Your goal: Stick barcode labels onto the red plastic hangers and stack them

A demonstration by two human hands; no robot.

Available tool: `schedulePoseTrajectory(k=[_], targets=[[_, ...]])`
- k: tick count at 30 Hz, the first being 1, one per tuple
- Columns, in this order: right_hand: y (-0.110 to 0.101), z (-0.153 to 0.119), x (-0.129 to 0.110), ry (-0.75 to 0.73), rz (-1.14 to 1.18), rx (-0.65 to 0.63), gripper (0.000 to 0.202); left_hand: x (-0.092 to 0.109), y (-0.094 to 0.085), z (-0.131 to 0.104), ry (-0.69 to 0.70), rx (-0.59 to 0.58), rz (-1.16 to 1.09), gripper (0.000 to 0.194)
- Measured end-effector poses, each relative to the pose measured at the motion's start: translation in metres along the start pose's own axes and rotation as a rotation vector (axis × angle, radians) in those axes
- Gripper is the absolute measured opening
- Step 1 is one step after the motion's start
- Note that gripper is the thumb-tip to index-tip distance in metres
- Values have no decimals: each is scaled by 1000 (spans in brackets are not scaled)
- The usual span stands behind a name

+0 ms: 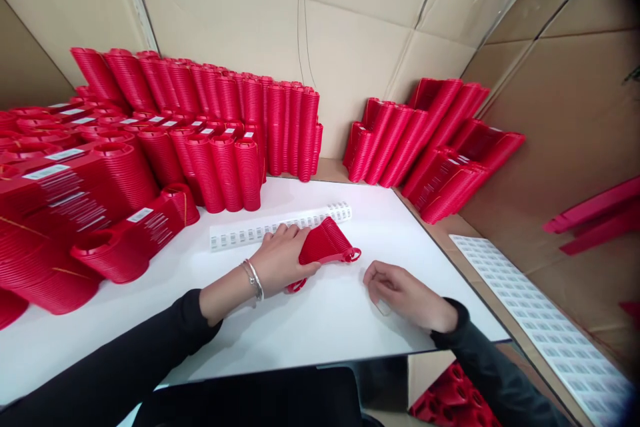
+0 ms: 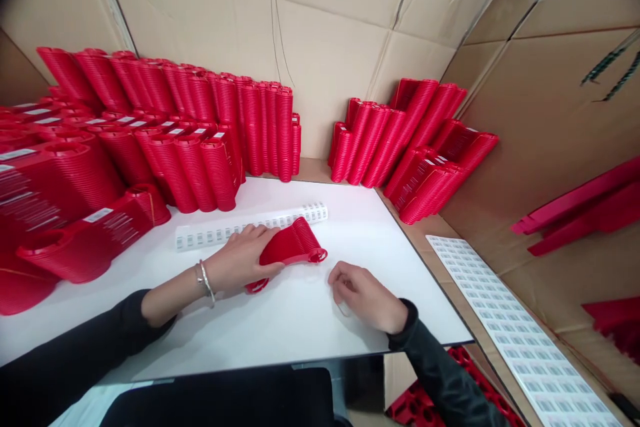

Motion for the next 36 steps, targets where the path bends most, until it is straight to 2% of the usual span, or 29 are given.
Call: schedulePoseTrajectory(k=[2,3,5,8,11,13,18,21,24,27,31,33,36], targets=[[-4,-3,-2,-65,-128,103,15,-1,1,1,-6,-15,-1,65],[-14,-2,-2,-87,-191,173,19,-2,1,1,-7,-22,0,68],[-47,4,0,-103,-355,349,23,-2,-1,0,9,-30,0,76],[-110,21,5,-114,-650,617,22,-4,-1,-3,47,-79,13,95],[-152,46,19,-125,-721,682,20,-12,1,-11,58,-187,42,110],[-160,59,27,-149,-757,674,21,-14,1,-16,74,-207,39,112],[-142,62,32,-215,-849,701,29,-7,1,-19,137,-105,23,96],[-126,54,27,-241,-940,701,34,-5,4,-17,135,-61,27,84],[-115,46,17,-261,-1002,659,33,-6,6,-14,129,-30,32,80],[-95,34,-1,-333,-864,546,30,-5,6,-13,146,-29,25,77],[-37,15,-30,-449,-607,190,31,-5,6,-12,163,-40,15,75],[-13,7,-42,-488,-629,138,37,-5,7,-11,156,-42,21,74],[8,8,-50,-517,-728,118,60,-6,8,-10,152,-51,17,74]])
Point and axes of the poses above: each hand's wrist, its own z-axis towards the middle knuckle, its own y-axis out of the palm, x = y × z, the point moved 7 cm from there along z, towards the middle knuckle, and after that the axes turned 6 degrees about z, right-handed, at the moved point
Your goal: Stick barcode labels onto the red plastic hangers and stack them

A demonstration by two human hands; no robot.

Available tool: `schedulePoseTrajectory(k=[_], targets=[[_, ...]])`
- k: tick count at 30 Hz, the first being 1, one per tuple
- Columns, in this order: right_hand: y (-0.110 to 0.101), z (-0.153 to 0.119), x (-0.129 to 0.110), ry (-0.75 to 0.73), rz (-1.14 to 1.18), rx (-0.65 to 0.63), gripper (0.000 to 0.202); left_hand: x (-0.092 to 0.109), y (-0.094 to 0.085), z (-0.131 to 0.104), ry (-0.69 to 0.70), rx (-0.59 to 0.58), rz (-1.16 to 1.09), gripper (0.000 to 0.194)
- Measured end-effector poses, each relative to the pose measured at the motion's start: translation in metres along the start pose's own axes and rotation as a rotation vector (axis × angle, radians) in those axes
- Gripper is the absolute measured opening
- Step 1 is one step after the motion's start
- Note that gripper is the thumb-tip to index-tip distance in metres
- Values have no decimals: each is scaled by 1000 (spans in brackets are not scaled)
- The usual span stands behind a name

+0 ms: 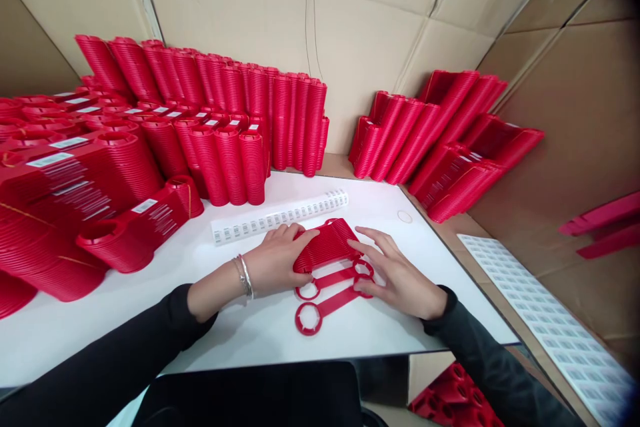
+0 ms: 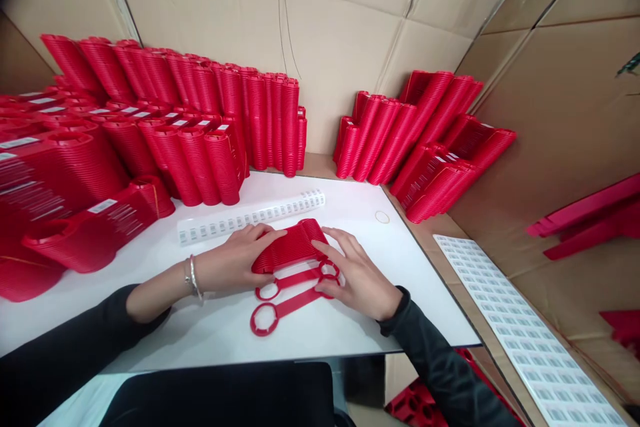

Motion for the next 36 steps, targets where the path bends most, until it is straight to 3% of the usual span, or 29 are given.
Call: schedulePoseTrajectory(k=[3,9,12,15,20,24,28,32,36], targets=[[6,10,-4,-69,-51,-22,64,0,1,0,-2,-6,-11,74],[-1,22,-12,-151,6,75,15,4,-1,-2,47,-27,-97,73],[0,24,-16,-142,11,98,5,3,-3,-3,60,-27,-129,72],[5,27,-18,-144,5,102,9,3,-3,-3,72,-59,-158,71],[15,32,-12,-154,-75,56,40,-5,-6,-2,78,-100,-226,77],[21,33,-3,-157,-94,73,39,-11,-14,-1,106,-107,-294,85],[24,34,-1,-152,-77,139,37,-17,-9,-2,34,-177,-299,96],[26,36,-1,-130,-76,156,37,-12,-5,0,-23,-38,-199,105],[14,27,-9,-138,-44,206,38,-6,-5,1,-53,35,-161,86]])
Point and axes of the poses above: each hand's wrist, its own z-axis towards the middle knuckle, its own y-axis out of the palm, x = y × z, the point moved 7 cm from there along z, towards the middle knuckle, and after that the axes turned 6 degrees about z, right-handed, at the moved point
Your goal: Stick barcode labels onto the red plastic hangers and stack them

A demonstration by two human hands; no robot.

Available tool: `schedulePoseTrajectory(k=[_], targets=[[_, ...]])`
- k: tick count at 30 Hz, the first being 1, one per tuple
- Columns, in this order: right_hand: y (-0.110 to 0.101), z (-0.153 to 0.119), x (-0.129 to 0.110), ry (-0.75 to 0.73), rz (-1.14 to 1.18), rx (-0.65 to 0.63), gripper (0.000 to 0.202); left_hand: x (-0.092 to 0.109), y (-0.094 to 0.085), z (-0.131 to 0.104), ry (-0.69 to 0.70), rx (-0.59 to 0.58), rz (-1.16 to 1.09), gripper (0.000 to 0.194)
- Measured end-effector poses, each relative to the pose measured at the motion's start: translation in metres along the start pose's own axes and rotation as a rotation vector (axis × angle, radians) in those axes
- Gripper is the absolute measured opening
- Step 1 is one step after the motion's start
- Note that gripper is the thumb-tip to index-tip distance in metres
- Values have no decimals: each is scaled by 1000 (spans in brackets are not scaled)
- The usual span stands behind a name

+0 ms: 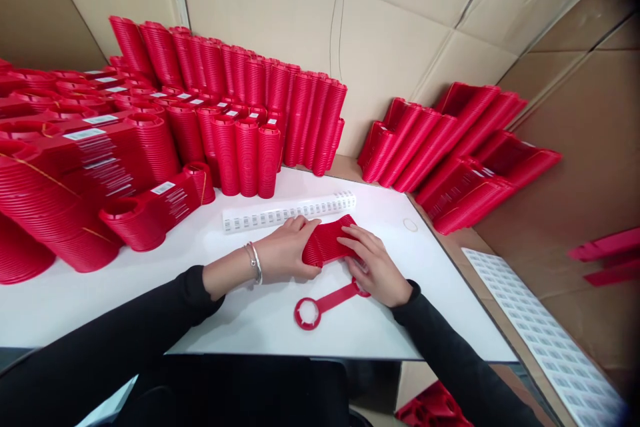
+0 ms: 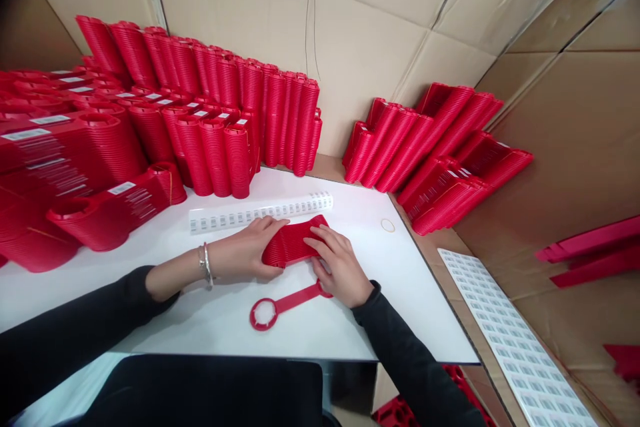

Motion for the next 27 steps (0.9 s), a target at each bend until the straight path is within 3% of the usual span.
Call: schedulePoseTrajectory(k=[3,6,8,13,19,27], targets=[[-15,-11,-20,-20,43,6,37,3,-3,0,28,10,-16,74],[-11,-26,-47,-107,100,-181,38,2,-6,1,41,12,-9,71],[-3,-34,-53,-89,108,-282,32,-1,-4,1,40,-7,-11,74],[8,-37,-37,-33,26,-316,25,-5,1,2,94,-79,-48,88],[6,-27,-20,-28,37,-270,24,-9,4,4,131,-116,-48,87],[7,-13,-24,172,65,-486,8,-8,3,4,146,-95,-54,84]])
Point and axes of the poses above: each hand's wrist, its own z-axis towards the middle knuckle, its own y-axis out of the palm, x = y × z, the point moved 7 cm from there along z, towards the middle knuckle, and after that the axes turned 6 degrees about z, right-handed, at the moved point
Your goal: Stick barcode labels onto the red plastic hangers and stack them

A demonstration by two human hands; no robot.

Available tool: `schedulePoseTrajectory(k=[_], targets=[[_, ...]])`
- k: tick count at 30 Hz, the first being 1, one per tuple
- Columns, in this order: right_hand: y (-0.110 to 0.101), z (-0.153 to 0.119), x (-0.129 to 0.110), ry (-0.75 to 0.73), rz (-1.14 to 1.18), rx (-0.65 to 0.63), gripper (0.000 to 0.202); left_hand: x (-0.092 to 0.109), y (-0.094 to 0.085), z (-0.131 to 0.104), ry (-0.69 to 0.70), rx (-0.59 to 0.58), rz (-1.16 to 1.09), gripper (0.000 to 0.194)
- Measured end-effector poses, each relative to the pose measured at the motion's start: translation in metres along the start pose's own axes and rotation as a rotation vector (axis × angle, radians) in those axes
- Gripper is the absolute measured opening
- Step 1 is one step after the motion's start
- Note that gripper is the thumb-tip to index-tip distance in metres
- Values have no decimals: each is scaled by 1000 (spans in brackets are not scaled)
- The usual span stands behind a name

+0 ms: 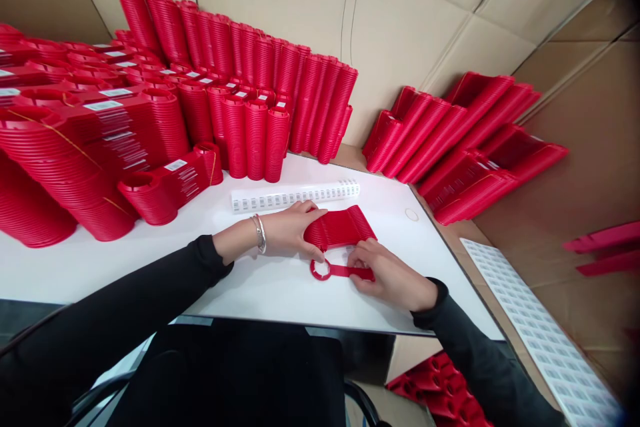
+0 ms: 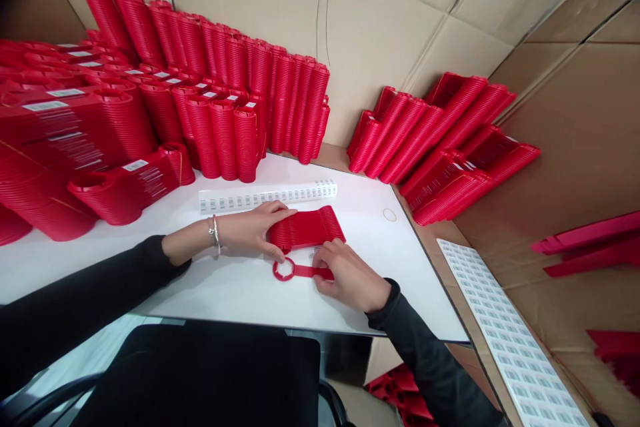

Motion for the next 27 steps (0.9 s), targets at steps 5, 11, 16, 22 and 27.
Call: schedulePoseTrajectory(k=[5,11,16,22,27], targets=[[-1,2,-1,35,-19,-4,10,3,-2,-1,20,13,-12,81],[-16,5,5,55,-113,272,8,5,-3,-1,21,10,-27,86],[-10,13,1,-16,-142,338,6,12,-1,-2,29,47,-52,83],[-18,25,0,-132,-212,256,50,21,3,-3,58,97,-52,73],[-15,47,6,-107,-194,21,61,21,-2,-2,102,115,-137,78]])
Point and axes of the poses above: each hand's wrist, its own z-axis towards the middle knuckle, its own y-axis out of the palm, x = y × z, the point moved 7 cm from there along z, towards the middle knuckle, and after that the axes turned 6 degrees about z, right-handed, at the moved point
